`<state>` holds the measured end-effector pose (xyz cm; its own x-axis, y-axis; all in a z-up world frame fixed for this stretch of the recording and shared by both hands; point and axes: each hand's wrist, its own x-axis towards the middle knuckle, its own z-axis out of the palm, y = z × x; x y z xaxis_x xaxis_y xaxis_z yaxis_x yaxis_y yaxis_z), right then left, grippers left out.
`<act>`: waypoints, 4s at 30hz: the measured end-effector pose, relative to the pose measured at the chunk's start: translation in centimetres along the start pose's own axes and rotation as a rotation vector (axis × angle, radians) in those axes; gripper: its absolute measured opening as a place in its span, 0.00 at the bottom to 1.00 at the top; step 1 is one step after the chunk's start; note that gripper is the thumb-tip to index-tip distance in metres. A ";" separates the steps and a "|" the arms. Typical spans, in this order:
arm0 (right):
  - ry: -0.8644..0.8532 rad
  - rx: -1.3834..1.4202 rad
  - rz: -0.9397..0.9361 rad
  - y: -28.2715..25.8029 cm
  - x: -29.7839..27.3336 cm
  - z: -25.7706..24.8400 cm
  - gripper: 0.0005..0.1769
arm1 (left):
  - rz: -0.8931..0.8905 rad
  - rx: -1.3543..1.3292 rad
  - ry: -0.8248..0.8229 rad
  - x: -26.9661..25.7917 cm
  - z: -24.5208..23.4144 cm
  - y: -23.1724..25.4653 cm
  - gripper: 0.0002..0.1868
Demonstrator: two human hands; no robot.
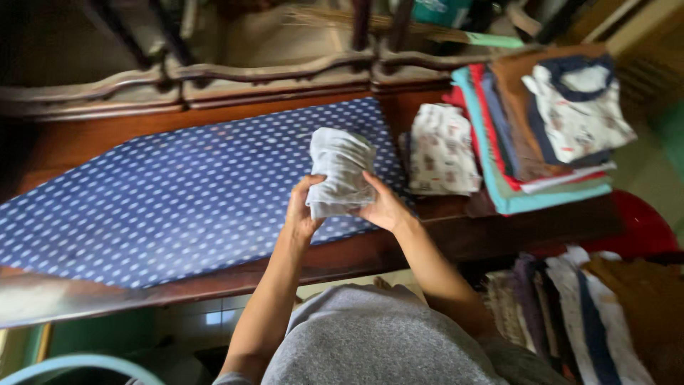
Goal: The person picks up several items of clothing from a bin, including a shirt, shorts, and a tank top, and folds them individually on a surface before stacking them with other folded clothes.
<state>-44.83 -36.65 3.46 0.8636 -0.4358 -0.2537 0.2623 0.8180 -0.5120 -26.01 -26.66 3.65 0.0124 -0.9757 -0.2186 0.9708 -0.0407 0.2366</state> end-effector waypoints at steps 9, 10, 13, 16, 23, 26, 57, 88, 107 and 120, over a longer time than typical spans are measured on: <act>0.514 -0.831 -0.739 -13.3 -9.6 -7.5 0.30 | 0.250 0.554 -0.195 8.9 9.4 -11.5 0.44; 0.613 -0.905 -0.727 -14.5 -9.9 -8.1 0.30 | 0.299 0.584 -0.260 10.6 9.3 -12.5 0.45; 0.709 -1.341 -0.893 -16.7 -10.2 -10.9 0.26 | 0.387 0.864 -0.248 15.3 7.0 -15.1 0.46; 0.786 -1.685 -0.846 -16.0 -9.7 -13.0 0.30 | 0.272 1.079 0.207 19.3 3.6 -17.5 0.50; 0.602 -2.149 -0.861 -13.9 -7.6 -12.7 0.33 | 1.061 1.720 0.099 18.5 1.3 -20.0 0.39; 0.592 -2.104 -0.836 -13.3 -7.3 -14.2 0.33 | 0.934 1.946 0.103 18.2 2.1 -20.3 0.34; -0.191 -0.426 -0.130 22.9 -6.5 15.8 0.10 | 0.865 0.708 0.542 -35.9 -5.4 -3.4 0.11; -0.229 -1.054 0.506 63.0 9.0 17.2 0.24 | 0.909 0.602 1.071 -62.2 -33.4 0.8 0.20; -0.507 -0.575 0.023 35.2 -4.0 35.1 0.24 | 0.878 1.182 0.975 -61.5 -21.4 3.9 0.09; -0.613 -0.913 -0.068 42.1 -9.4 29.1 0.34 | 1.045 0.813 0.415 -58.6 -11.3 1.9 0.41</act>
<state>-29.36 12.78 8.24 0.9929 -0.0022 0.1191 0.1187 0.1040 -0.9875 -22.20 32.87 6.16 0.8478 -0.5021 0.1709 0.0582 0.4083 0.9110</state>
